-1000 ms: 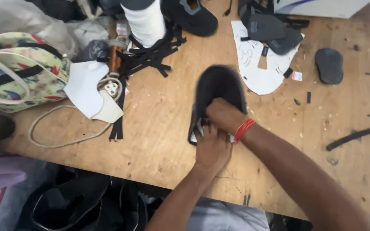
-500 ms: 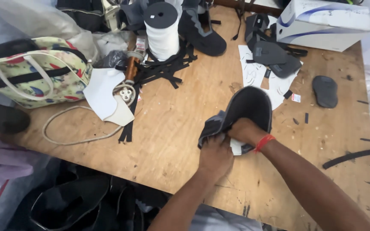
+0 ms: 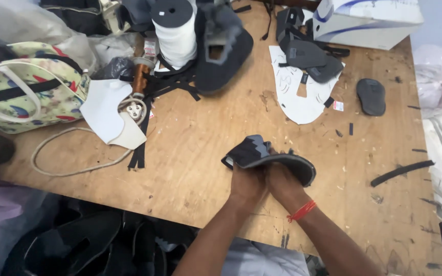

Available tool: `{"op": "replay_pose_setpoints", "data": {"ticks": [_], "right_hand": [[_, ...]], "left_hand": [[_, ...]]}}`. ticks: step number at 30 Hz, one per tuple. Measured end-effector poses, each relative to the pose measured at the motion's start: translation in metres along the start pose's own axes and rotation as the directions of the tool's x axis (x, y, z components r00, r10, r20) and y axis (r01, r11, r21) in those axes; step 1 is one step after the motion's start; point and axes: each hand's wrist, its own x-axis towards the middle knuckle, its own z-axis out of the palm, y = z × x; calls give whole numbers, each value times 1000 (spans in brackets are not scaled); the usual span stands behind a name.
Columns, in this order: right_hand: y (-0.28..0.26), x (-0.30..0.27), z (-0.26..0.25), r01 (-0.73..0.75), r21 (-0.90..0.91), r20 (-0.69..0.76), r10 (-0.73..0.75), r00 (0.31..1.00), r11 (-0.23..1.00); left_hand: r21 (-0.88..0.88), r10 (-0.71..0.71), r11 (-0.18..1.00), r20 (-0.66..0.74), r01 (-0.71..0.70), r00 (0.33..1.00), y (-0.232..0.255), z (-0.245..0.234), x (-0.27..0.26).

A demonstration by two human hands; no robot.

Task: The person fits a gray foam insole into a black shoe upper on a wooden workbench, pressing it into the toe and heel areas, then turns the shoe over and presses along the sole edge, repeating the fitting and pressing on the shoe.

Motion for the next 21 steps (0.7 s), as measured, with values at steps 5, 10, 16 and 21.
{"op": "replay_pose_setpoints", "data": {"ticks": [5,10,16,21], "right_hand": [[29,8,7,309,-271,56,-305,951,912],[7,7,-17,186,-211,177,-150,973,960],[-2,11,-22,172,-203,154,-142,978,964],[5,-3,-20,153,-378,171,-93,981,913]], "left_hand": [[-692,-150,684,176,231,973,5,-5,5],[60,141,986,214,-157,967,-13,-27,0],[143,163,968,271,-207,949,-23,0,-7],[136,-23,989,530,-58,848,-1,-24,21]]}}
